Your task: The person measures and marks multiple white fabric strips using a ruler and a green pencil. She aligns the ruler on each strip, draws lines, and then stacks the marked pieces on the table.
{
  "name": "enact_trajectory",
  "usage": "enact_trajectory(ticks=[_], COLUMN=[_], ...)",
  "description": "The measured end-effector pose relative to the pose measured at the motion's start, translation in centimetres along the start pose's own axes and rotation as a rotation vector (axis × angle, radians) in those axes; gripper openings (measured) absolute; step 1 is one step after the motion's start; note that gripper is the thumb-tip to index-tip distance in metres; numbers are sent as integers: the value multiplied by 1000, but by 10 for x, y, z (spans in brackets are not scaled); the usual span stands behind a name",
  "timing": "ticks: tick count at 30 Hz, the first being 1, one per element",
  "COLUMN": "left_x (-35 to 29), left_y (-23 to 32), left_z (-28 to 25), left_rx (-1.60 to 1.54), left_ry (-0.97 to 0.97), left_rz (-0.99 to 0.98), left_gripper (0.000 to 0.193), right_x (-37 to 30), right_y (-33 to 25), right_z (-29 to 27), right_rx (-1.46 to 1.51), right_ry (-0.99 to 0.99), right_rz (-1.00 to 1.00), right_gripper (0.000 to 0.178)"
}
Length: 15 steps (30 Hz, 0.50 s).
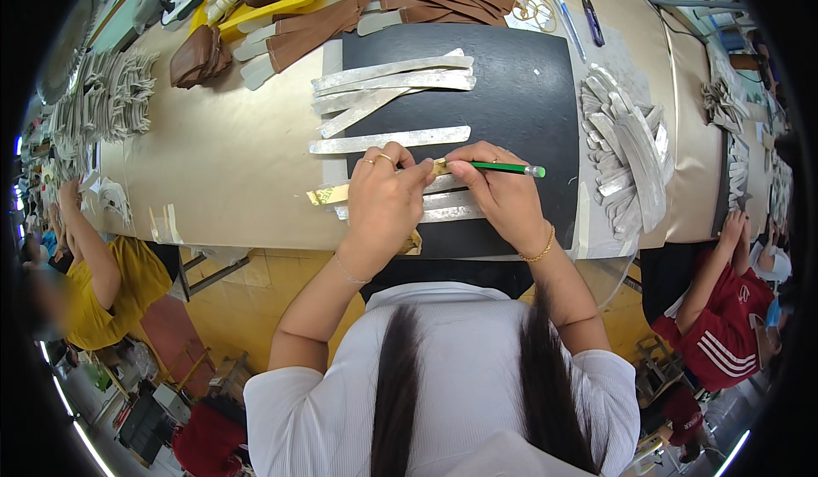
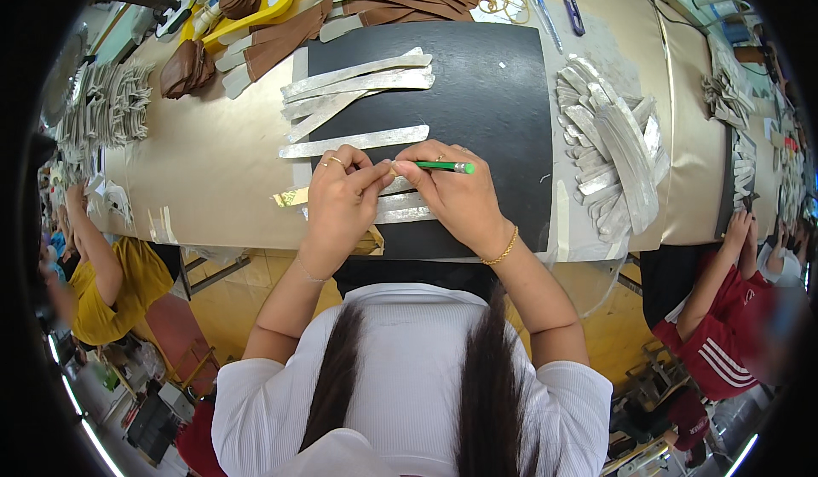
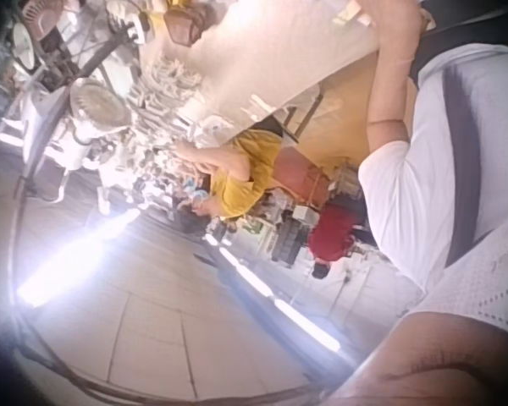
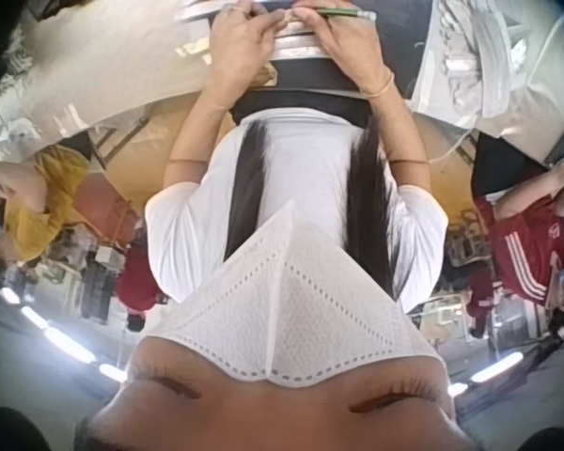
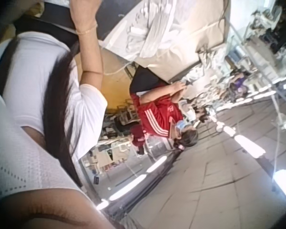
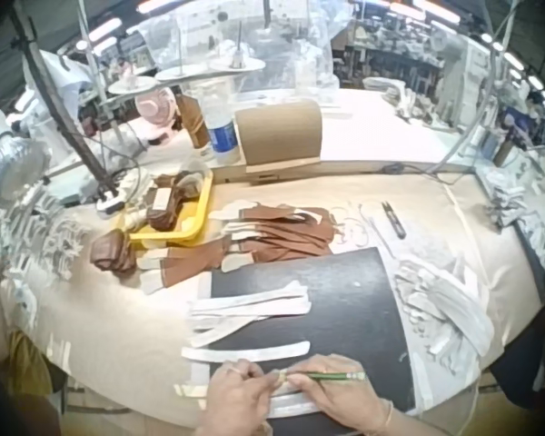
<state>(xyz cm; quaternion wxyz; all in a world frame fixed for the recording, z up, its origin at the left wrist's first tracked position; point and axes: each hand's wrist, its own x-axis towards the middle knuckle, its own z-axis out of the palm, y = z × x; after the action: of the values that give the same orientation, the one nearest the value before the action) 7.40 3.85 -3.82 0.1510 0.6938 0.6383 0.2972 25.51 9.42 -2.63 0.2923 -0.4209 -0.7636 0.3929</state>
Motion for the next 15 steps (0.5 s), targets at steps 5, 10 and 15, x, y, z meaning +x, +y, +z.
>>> enact_trajectory(ticks=[5,10,15], left_x=[1,1,0], left_y=[1,-1,-4], left_z=[-1,-1,-3], left_rx=[-4,-6,-50], left_ry=[21,6,-5], left_rz=[14,16,2], left_gripper=[15,13,14], right_x=[4,7,21], right_y=[-3,-3,-12], right_z=[0,-2,-17], right_rx=[-91,-235,143], right_ry=[-13,-90,48], right_rz=[-92,-157,-11], right_gripper=[17,16,11])
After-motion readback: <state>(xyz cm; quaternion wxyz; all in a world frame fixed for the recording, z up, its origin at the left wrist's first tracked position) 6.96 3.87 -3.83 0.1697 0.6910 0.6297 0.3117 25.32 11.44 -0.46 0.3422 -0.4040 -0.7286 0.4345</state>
